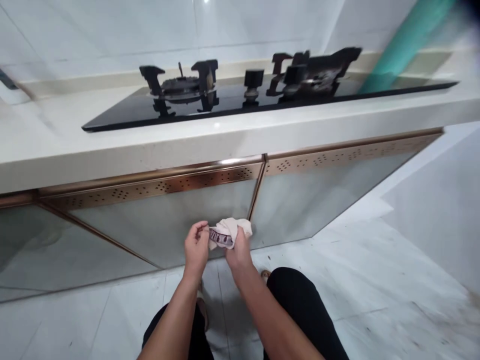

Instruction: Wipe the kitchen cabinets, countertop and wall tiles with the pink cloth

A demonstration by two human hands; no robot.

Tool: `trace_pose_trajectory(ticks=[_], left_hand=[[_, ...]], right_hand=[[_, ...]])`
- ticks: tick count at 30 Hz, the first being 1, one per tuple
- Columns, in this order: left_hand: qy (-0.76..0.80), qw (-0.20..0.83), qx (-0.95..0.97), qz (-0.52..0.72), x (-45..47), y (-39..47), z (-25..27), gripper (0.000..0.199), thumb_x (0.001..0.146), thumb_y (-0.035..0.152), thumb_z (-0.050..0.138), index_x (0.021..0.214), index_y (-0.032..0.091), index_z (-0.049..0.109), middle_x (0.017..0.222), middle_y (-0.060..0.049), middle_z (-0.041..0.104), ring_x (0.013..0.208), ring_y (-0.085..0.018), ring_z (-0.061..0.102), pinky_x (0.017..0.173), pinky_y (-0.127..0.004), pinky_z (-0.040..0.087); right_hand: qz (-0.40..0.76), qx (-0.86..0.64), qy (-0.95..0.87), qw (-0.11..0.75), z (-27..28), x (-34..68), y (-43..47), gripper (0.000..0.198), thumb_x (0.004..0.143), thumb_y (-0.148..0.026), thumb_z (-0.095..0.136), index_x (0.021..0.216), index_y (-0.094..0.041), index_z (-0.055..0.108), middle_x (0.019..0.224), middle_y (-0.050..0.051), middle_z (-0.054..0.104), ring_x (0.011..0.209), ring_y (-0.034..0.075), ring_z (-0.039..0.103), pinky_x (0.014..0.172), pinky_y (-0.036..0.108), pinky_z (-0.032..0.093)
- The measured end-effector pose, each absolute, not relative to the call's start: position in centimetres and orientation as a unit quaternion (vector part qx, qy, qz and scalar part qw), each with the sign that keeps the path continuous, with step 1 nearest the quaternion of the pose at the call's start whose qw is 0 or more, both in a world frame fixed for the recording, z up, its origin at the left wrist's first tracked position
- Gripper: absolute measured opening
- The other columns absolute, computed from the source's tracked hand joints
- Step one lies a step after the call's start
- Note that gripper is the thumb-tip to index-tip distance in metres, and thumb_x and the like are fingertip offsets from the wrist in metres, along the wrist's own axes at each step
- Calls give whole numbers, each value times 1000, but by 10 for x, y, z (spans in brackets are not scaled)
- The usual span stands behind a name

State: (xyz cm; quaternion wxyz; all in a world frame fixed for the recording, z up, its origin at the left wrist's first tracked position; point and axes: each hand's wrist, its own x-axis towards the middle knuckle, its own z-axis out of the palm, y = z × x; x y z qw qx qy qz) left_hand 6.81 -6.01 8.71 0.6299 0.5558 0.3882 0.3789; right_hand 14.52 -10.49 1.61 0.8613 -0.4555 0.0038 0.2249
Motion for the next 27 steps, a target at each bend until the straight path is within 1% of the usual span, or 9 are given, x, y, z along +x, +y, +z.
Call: trace_pose_trajectory(ticks=[4, 6, 9, 12, 14, 16, 20, 23, 27], left_hand=[[361, 619, 596, 361, 67, -72, 85, 13, 76, 20, 75, 89, 19, 75, 88, -4, 72, 83, -17, 63, 81, -24, 47], [350, 618, 612, 348, 64, -78, 82, 13, 76, 21, 75, 89, 20, 75, 87, -3, 72, 83, -17, 62, 80, -24, 47], [350, 609, 625, 341, 60, -87, 72, 14, 75, 25, 76, 88, 21, 75, 82, -3, 70, 80, -18, 60, 80, -26, 47], [335, 573, 666, 340, 59, -98, 66, 15, 76, 29, 75, 89, 23, 75, 87, -4, 69, 86, -22, 61, 89, -30, 48], [291, 534, 716, 342, 62, -104, 73, 15, 76, 30, 75, 90, 25, 75, 95, -6, 69, 97, -25, 61, 101, -35, 45], [232, 490, 761, 357, 68, -108, 92, 17, 77, 29, 75, 94, 27, 76, 105, -8, 68, 109, -28, 58, 112, -40, 38], [107, 408, 809, 409, 99, -108, 159, 29, 79, 26, 74, 108, 28, 76, 131, -10, 64, 137, -32, 45, 125, -48, 20], [28, 299, 855, 424, 133, -97, 200, 41, 81, 23, 72, 121, 26, 72, 144, -10, 58, 146, -33, 39, 126, -50, 13], [-30, 13, 900, 435, 175, -74, 211, 52, 88, 20, 64, 139, 25, 60, 151, -10, 53, 148, -30, 37, 127, -48, 13]], right_hand=[[149, -510, -37, 846, 86, 170, -140, 47, 81, -44, 63, 119, -26, 43, 111, 3, 63, 95, 19, 65, 83, 36, 57], [60, -594, -122, 793, 111, 178, -151, 44, 80, -44, 64, 116, -23, 48, 114, 7, 60, 103, 22, 61, 93, 40, 53], [-54, -705, -228, 669, 118, 187, -154, 34, 78, -39, 63, 104, -20, 54, 117, 13, 53, 113, 28, 53, 103, 45, 45], [-12, -768, -260, 585, 95, 191, -153, 35, 72, -30, 64, 105, -19, 57, 117, 15, 52, 109, 30, 54, 100, 45, 45], [43, -777, -223, 587, 78, 190, -155, 38, 69, -26, 63, 107, -19, 57, 115, 14, 55, 107, 29, 57, 98, 43, 47], [73, -769, -181, 609, 69, 189, -162, 37, 72, -27, 59, 108, -19, 56, 111, 12, 59, 104, 29, 60, 94, 42, 48], [14, -713, -106, 693, 77, 194, -191, 45, 89, -41, 50, 127, -19, 44, 116, 12, 62, 104, 25, 62, 90, 38, 51], [-127, -679, -112, 714, 103, 213, -219, 54, 91, -47, 55, 135, -19, 41, 129, 16, 58, 116, 27, 57, 97, 41, 47], [-359, -675, -206, 610, 146, 247, -233, 45, 92, -36, 57, 133, -21, 49, 130, 14, 56, 124, 29, 48, 106, 48, 38]])
